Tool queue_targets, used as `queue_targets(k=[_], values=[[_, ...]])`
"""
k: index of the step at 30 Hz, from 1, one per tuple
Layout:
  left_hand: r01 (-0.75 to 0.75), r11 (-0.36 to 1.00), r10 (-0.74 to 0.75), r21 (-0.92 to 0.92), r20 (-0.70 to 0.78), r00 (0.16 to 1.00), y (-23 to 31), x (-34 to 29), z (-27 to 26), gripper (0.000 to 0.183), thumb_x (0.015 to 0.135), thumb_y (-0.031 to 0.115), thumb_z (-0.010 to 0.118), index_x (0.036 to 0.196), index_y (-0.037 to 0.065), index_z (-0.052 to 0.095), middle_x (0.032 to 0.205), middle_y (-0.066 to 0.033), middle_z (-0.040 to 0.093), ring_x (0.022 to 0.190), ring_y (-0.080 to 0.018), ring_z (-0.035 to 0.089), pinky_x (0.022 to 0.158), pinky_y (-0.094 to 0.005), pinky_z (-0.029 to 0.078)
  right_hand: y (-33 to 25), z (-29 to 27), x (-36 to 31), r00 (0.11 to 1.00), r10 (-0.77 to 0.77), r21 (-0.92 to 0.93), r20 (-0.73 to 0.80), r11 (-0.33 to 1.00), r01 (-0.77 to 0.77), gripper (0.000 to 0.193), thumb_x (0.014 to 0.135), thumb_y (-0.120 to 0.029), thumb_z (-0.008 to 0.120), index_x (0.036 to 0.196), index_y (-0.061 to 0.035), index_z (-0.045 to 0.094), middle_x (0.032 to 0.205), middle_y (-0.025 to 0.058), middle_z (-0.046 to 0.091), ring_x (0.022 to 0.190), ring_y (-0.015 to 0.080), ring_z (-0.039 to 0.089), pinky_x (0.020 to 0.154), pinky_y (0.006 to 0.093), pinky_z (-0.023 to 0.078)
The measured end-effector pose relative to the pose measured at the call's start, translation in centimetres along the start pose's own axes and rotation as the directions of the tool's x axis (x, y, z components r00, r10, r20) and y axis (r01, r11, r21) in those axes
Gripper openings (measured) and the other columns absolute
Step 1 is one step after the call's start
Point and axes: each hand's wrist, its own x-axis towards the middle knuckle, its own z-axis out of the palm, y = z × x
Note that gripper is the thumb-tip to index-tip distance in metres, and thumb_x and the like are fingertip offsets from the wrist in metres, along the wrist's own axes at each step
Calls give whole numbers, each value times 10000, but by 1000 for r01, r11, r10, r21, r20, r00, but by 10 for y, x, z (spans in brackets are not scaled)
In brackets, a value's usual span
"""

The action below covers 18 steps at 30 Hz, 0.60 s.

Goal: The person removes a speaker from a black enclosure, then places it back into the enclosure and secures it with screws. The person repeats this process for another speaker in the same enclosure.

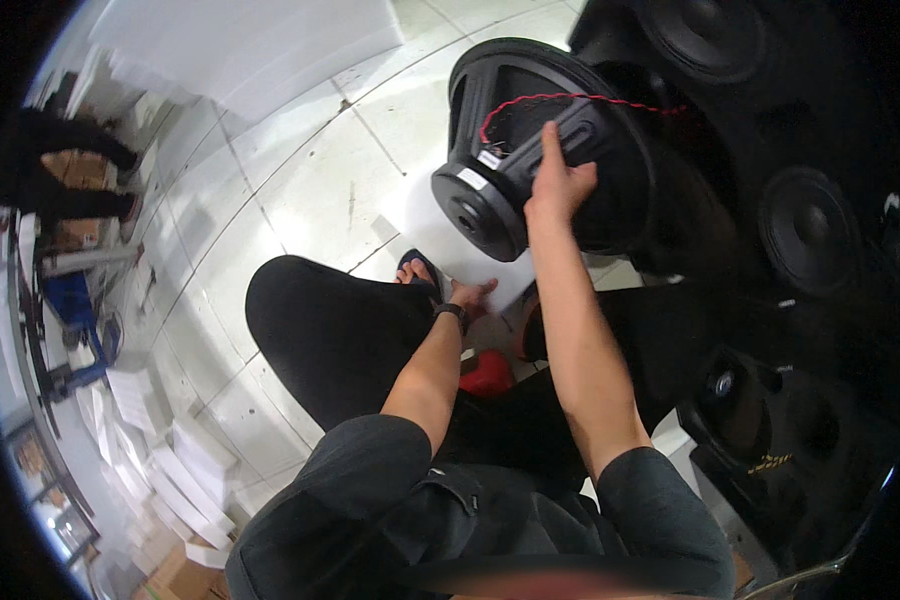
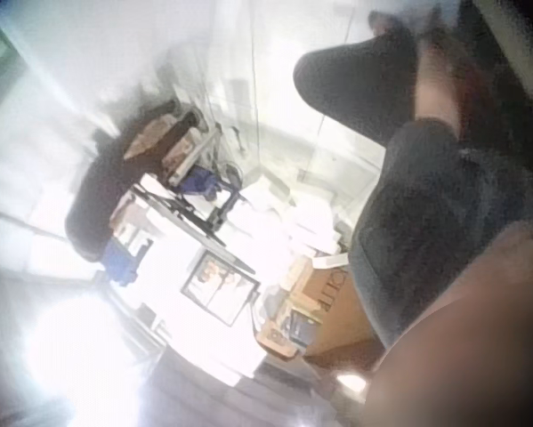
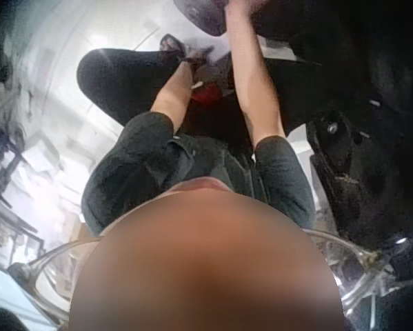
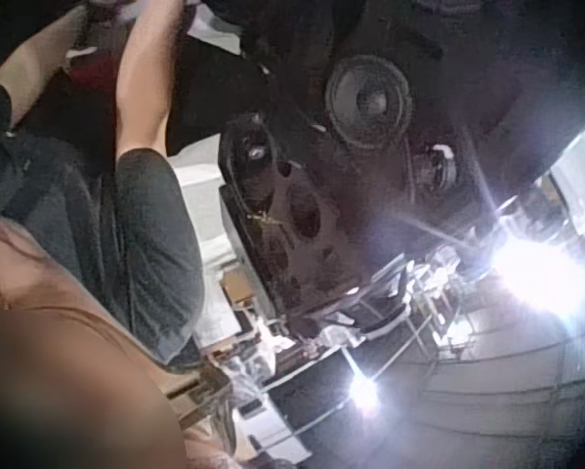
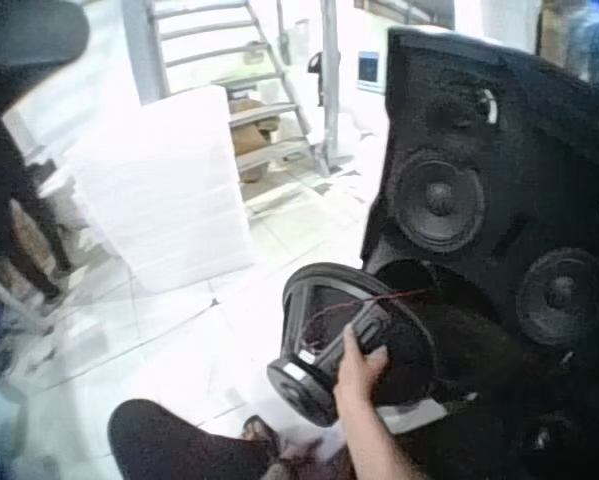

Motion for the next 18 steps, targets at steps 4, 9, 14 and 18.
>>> queue_targets(k=[4,9,14,18], values=[[140,990,-139,7,205,969,7,-2,-2,717,845,-13,730,1336,158,236,1361,-130,457,1224,-358,513,909,-610,501,2,-2,-1,996,-68,54,55,996,65,456,848,-57,763,1238,72,564,1264,155,624,1137,212,596,997,331,447],[-161,649,-164,743,343,925,15,-4,4,677,873,75,730,1385,166,297,1386,-117,477,1248,-351,490,878,-633,475,11,-4,-3,994,-107,-72,33,991,109,433,856,-76,761,1206,93,571,1227,172,640,1091,219,620,965,328,469],[-71,932,-29,357,267,963,21,-11,18,687,859,149,765,1388,68,334,1394,-118,493,1280,-344,458,929,-655,403,19,-3,-4,986,-164,-216,39,962,169,413,865,-103,759,1174,100,575,1185,161,652,1046,210,627,937,323,476],[-389,302,138,870,364,921,38,15,19,560,936,258,633,1392,31,400,1386,-136,506,1282,-316,460,1063,-545,332,23,-6,-4,987,-148,-170,66,973,157,417,860,-136,773,1160,82,582,1164,146,660,1031,192,624,928,323,474]])
